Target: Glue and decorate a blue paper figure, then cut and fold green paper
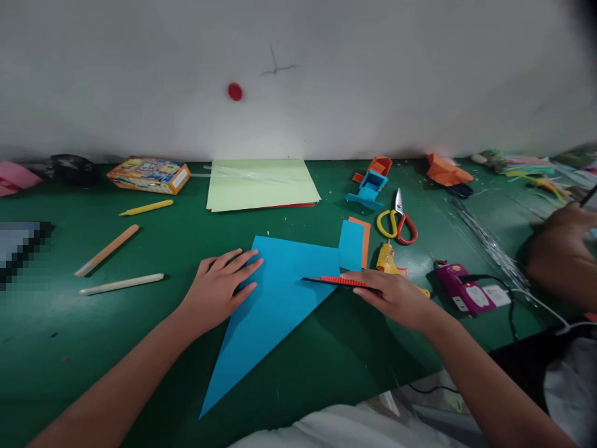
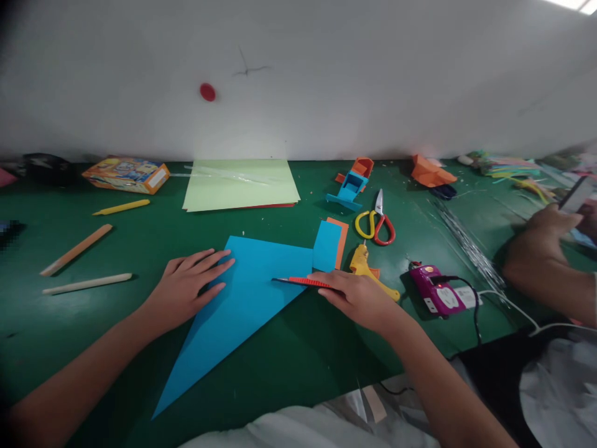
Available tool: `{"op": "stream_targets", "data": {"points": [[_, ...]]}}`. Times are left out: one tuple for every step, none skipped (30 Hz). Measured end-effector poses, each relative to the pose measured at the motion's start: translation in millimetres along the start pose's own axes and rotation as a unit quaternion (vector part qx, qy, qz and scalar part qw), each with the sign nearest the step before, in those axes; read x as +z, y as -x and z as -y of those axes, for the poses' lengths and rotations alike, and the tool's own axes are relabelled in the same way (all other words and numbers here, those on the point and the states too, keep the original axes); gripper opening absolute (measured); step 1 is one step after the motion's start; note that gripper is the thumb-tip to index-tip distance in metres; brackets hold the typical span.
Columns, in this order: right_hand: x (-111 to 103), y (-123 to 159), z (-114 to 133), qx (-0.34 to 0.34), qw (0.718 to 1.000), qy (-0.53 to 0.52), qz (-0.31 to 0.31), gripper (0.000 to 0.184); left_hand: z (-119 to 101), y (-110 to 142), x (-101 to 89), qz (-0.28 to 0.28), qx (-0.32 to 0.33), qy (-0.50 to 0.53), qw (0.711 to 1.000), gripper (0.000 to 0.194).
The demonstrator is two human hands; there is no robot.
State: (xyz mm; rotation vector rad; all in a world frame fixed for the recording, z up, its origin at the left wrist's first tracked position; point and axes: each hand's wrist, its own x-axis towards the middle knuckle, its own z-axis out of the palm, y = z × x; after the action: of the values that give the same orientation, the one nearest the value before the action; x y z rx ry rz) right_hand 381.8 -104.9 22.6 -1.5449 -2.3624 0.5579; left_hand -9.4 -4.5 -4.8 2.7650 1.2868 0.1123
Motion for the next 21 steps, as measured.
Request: {"op": "stream_targets", "data": {"points": [[0.1,0.5,-0.8,-0.001,1.000,0.000,0.002,0.041,0.0,0.1,-0.1,0.001,0.000,-0.001,1.000,0.050],[0.3,1.0,-1.4,-0.002,1.000,0.000,0.003,0.041,0.2,0.2,-0.1,0.001,0.001,-0.003,1.000,0.050],[0.5,1.4,-1.9,-0.004,1.000,0.000,0.003,0.041,0.4,0.3,0.0,0.002,0.002,-0.003,1.000,0.050],[0.7,1.8,-2.2,-0.004,1.000,0.000,0.003,0.040,0.7,0.4,0.3,0.001,0.003,-0.003,1.000,0.050],[0.8,2.1,-2.4,-0.004,1.000,0.000,0.004,0.040,1.1,0.5,0.6,-0.001,0.004,-0.003,1.000,0.050],[0.8,2.4,-2.5,-0.004,1.000,0.000,0.005,0.040,1.4,0.6,1.0,-0.004,0.005,-0.003,1.000,0.050],[0.6,2.6,-2.6,-0.003,1.000,0.001,0.005,0.040,1.7,0.6,1.5,-0.005,0.006,-0.003,1.000,0.049],[0.3,2.7,-2.8,-0.002,1.000,0.002,0.005,0.041,1.9,0.6,1.9,-0.007,0.008,-0.005,1.000,0.049],[0.0,2.9,-3.0,-0.002,1.000,0.002,0.005,0.041,2.0,0.6,2.2,-0.007,0.009,-0.008,1.000,0.049],[-0.4,3.1,-3.2,-0.003,1.000,0.001,0.006,0.041,2.0,0.5,2.4,-0.007,0.010,-0.012,1.000,0.049],[-0.8,3.3,-3.4,-0.003,1.000,0.001,0.007,0.041,1.9,0.4,2.4,-0.007,0.010,-0.015,1.000,0.049],[-1.1,3.5,-3.7,-0.003,1.000,0.000,0.007,0.041,1.8,0.3,2.4,-0.007,0.010,-0.018,1.000,0.049],[-1.4,3.7,-3.9,-0.004,1.000,-0.002,0.007,0.041,1.7,0.1,2.3,-0.007,0.009,-0.019,1.000,0.049],[-1.5,3.9,-4.0,-0.004,1.000,-0.003,0.007,0.042,1.6,0.0,2.1,-0.007,0.008,-0.020,1.000,0.049],[-1.4,4.0,-4.0,-0.004,1.000,-0.004,0.005,0.042,1.5,0.0,1.8,-0.007,0.009,-0.020,1.000,0.049],[-1.3,4.0,-4.0,-0.004,1.000,-0.006,0.004,0.042,1.5,0.0,1.3,-0.007,0.009,-0.019,1.000,0.050],[-1.1,4.1,-4.0,-0.004,1.000,-0.007,0.002,0.042,1.5,0.1,0.8,-0.006,0.010,-0.017,1.000,0.050],[-1.0,4.1,-3.9,-0.004,1.000,-0.008,0.000,0.042,1.6,0.3,0.2,-0.005,0.011,-0.014,1.000,0.051],[-0.9,4.1,-3.7,-0.003,1.000,-0.009,-0.001,0.042,1.8,0.6,-0.5,-0.003,0.013,-0.011,1.000,0.052],[-0.9,4.2,-3.6,-0.003,1.000,-0.009,-0.003,0.042,1.9,0.9,-1.2,0.001,0.014,-0.009,1.000,0.053],[-1.0,4.3,-3.4,-0.002,1.000,-0.010,-0.006,0.042,2.1,1.2,-1.8,0.004,0.014,-0.007,1.000,0.053]]}}
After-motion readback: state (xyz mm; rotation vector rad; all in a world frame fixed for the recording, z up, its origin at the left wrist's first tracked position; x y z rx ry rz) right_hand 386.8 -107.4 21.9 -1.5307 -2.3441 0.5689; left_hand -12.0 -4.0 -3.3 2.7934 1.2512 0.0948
